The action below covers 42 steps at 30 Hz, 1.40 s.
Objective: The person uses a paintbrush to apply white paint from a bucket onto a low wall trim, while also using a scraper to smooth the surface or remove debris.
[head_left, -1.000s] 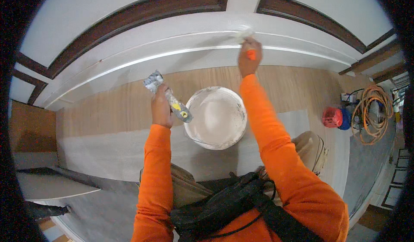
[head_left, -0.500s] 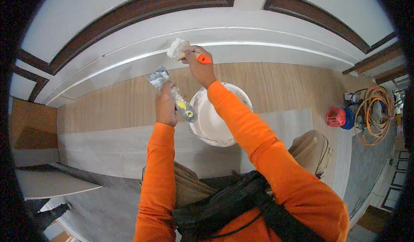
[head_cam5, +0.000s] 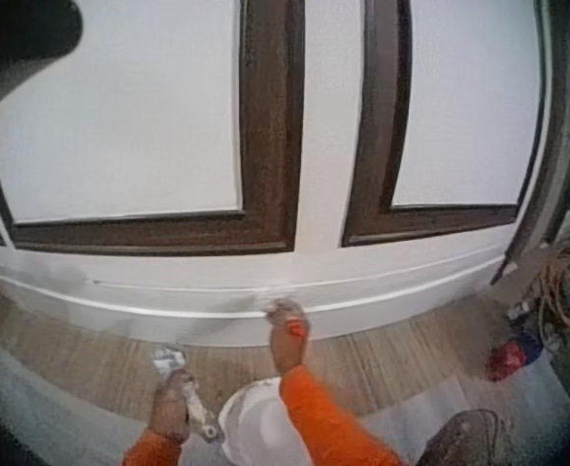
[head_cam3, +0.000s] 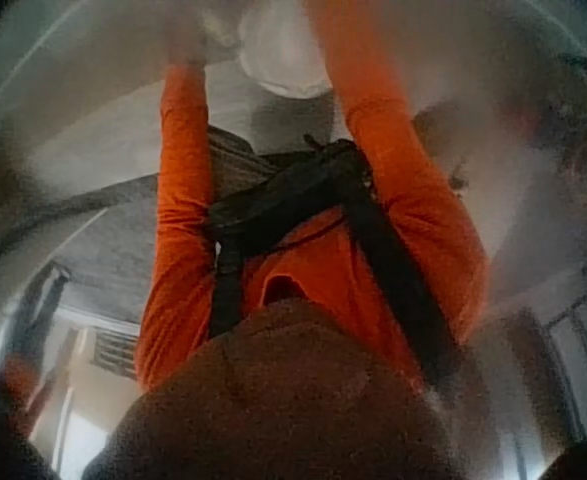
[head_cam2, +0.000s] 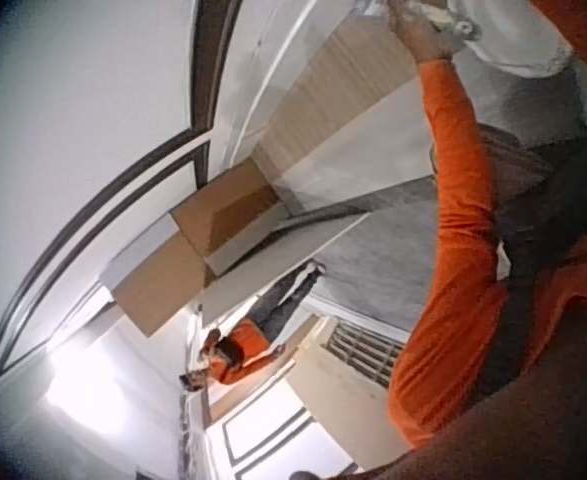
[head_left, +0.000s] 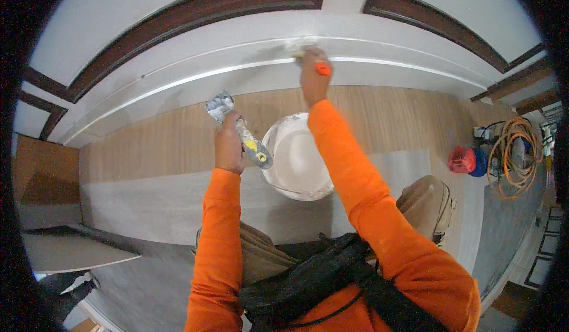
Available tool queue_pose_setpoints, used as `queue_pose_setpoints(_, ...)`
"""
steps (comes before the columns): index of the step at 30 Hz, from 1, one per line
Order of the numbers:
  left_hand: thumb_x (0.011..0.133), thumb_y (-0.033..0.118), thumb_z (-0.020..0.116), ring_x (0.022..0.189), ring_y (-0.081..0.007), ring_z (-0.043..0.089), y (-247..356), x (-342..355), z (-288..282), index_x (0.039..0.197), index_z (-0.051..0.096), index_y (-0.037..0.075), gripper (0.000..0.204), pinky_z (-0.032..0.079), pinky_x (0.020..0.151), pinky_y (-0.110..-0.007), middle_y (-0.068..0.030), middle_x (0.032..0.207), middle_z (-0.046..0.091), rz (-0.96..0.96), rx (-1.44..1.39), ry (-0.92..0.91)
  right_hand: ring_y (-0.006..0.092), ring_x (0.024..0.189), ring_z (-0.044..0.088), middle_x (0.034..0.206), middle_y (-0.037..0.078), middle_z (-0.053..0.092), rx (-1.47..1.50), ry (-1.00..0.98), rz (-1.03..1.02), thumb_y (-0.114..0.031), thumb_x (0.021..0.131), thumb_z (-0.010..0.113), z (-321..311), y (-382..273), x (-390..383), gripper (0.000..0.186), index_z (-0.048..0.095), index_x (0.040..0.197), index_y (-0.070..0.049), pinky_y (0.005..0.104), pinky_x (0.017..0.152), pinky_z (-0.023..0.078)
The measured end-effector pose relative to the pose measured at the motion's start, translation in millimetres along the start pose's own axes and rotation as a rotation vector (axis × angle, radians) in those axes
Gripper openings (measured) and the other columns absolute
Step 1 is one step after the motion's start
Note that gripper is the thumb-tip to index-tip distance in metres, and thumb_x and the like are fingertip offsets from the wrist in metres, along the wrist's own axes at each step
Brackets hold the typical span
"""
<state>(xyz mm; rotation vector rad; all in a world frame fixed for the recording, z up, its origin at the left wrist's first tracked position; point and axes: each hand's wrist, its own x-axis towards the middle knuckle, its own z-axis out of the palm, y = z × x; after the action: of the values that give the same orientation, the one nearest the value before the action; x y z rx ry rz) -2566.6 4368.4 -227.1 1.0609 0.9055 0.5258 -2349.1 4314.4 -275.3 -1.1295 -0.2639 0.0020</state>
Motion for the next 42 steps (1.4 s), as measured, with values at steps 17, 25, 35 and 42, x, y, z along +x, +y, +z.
queue_pose_setpoints(17,0.079,0.032,0.054,0.054,-0.0129,0.05,11,-4,-1,0.078,0.056,0.007,0.025,0.039,0.048,-0.028,-0.0013,0.066,0.049,-0.021,0.025,-0.034,0.0345,0.098,0.049,0.103,0.019,0.053,-0.87,0.142,-0.665,-0.01,0.08,0.052,-85,5,28,0.025,0.057,0.104,-0.006,0.0408,0.087,0.039)
queue_pose_setpoints(25,0.081,0.035,0.055,0.059,-0.0096,0.048,2,5,-11,0.078,0.056,0.012,0.023,0.037,0.054,-0.025,0.0024,0.067,0.049,0.026,-0.024,-0.125,0.0308,0.091,0.055,0.097,0.013,0.055,-0.494,-0.726,-0.557,-0.009,0.078,0.057,51,27,-57,0.019,0.059,0.096,-0.006,0.0367,0.079,0.044)
queue_pose_setpoints(35,0.083,0.029,0.054,0.059,-0.0143,0.053,3,-2,-4,0.088,0.056,0.005,0.024,0.045,0.052,-0.029,-0.0038,0.073,0.051,-0.037,-0.059,-0.05,0.0281,0.084,0.057,0.092,0.013,0.06,-0.583,0.159,-0.648,-0.013,0.079,0.054,-121,-22,65,0.015,0.062,0.089,-0.006,0.0373,0.076,0.045)
queue_pose_setpoints(42,0.083,0.029,0.053,0.062,-0.0134,0.053,-4,1,-4,0.09,0.057,0.005,0.025,0.043,0.055,-0.028,-0.0031,0.072,0.052,0.045,0.09,-0.078,0.0238,0.092,0.055,0.096,0.007,0.06,-0.473,0.063,-0.364,-0.011,0.084,0.05,-60,-6,26,0.013,0.059,0.092,-0.007,0.0355,0.091,0.036)
